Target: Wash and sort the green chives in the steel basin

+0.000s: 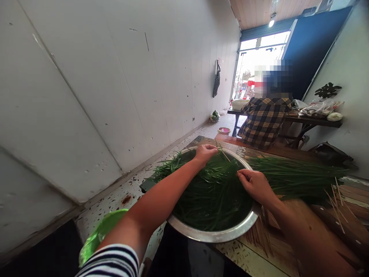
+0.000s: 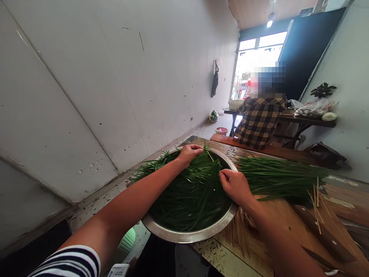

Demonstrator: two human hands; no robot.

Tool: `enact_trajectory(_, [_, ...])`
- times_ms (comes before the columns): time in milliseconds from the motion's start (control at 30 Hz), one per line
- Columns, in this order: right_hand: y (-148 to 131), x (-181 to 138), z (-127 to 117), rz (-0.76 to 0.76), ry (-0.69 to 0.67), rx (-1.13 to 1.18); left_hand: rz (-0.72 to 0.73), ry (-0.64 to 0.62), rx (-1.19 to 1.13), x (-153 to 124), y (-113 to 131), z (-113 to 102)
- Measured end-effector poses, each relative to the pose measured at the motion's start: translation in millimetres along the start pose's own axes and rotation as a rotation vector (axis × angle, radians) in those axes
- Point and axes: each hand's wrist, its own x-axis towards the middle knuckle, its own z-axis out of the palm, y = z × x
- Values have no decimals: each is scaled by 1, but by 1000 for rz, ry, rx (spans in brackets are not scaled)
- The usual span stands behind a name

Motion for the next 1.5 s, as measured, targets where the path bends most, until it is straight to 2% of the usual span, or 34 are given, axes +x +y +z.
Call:
enact_trajectory(300, [0,0,0,2,5,-1,26,-43,22,-7,5,4])
enact_trajectory(733, [0,-1,0,-9,-1,22,4,11,56,-10,9,4])
enact_trajectory(1167, [-2,-1,-1,3,-11,15,40,-53,61,-11,9,5])
enact_trajectory(1500, [-1,-1,0,13,2,0,204,-123,210,-14,8,4])
